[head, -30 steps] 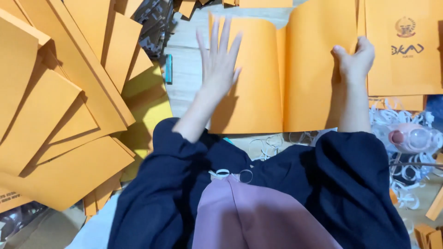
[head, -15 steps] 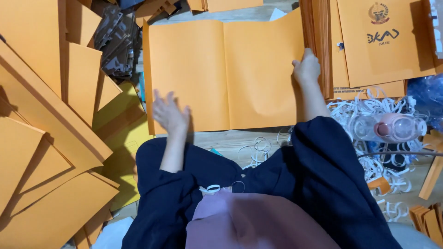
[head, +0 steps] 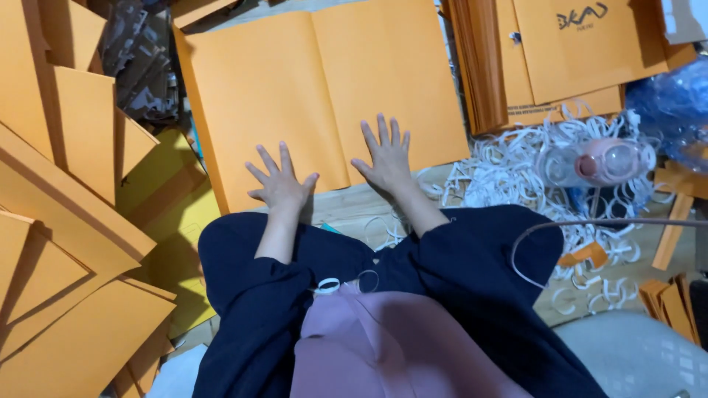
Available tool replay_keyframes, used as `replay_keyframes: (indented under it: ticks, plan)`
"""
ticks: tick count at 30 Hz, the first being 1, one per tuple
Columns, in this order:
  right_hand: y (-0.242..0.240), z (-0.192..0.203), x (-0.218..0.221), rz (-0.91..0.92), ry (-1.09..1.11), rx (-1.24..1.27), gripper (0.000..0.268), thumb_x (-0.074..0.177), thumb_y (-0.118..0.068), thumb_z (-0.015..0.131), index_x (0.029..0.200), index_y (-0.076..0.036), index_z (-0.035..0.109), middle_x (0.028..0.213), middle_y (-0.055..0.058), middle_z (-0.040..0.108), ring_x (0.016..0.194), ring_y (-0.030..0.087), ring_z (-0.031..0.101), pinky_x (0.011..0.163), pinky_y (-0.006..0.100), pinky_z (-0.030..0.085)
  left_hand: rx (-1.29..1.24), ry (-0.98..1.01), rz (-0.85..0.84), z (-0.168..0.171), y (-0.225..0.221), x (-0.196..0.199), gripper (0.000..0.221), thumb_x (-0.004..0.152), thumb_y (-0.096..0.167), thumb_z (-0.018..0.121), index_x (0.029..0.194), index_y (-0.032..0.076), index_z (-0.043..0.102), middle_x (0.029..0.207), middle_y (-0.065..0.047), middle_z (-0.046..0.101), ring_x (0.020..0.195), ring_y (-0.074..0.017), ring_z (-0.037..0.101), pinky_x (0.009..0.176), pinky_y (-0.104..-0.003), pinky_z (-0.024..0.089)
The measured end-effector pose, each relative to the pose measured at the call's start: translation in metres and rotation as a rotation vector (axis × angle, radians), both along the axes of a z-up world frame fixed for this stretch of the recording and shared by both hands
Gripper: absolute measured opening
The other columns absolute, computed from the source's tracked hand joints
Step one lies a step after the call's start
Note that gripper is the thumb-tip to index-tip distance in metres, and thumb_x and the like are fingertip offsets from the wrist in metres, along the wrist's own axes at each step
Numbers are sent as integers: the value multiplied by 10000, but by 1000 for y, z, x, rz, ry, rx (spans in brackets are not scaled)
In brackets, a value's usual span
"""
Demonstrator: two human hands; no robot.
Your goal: The person sits on the floor and assembles orange paper folders by inserting a small white strip into a slot, folding the flaps, and pressing the creases. They repeat this process for multiple folders, occasionally picking up a yellow folder to check fit.
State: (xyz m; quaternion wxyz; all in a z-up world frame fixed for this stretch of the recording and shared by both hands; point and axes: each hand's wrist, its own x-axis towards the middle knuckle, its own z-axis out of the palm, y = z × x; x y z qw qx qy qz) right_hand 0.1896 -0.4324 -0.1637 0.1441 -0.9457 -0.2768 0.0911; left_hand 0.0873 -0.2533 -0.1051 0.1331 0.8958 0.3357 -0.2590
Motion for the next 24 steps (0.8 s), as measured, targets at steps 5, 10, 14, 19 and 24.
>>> replay_keyframes:
  ticks: [5, 10, 14, 19, 24]
  plan:
    - [-38, 34, 31, -237, -511, -4, 676, 777, -321, 676, 1331, -65, 386, 1357, 211, 314, 1259, 407, 266, 1022, 509, 222, 42, -7, -46, -10, 2, -13, 812, 838, 583, 438, 1445, 230, 31, 1479, -127, -82, 1314, -451, -11, 858, -670, 318]
    - [-116, 62, 69, -491, -380, -238, 1107, 639, -294, 869, 1435, -116, 120, 1427, 215, 124, 1202, 440, 338, 993, 538, 252, 40, -29, -75, -24, 5, -28, 791, 844, 562, 434, 1443, 222, 45, 1481, -126, -79, 1319, -445, -18, 855, -682, 303]
    - [-132, 43, 97, -398, -501, -238, 751, 723, -27, 627, 1364, -48, 236, 741, 88, 524, 489, 202, 474, 375, 316, 371, 11, 50, -26, -4, -1, -25, 785, 853, 548, 383, 1428, 240, -54, 1469, -64, -178, 1334, -380, -80, 903, -612, 287]
    - [-175, 7, 156, -481, -219, -164, 356, 641, -363, 645, 827, -60, 635, 740, 157, 630, 717, 390, 622, 582, 471, 485, 29, 20, -54, -18, -1, -28, 776, 856, 552, 391, 1436, 227, -10, 1475, -93, -132, 1325, -411, -66, 887, -657, 283]
    - [-128, 41, 91, -510, -165, -208, 783, 553, -557, 787, 1020, -26, 452, 960, 182, 526, 842, 425, 579, 673, 528, 493, 39, -2, -58, -20, 2, -27, 760, 868, 548, 379, 1441, 209, 13, 1480, -126, -96, 1318, -440, -57, 876, -686, 268]
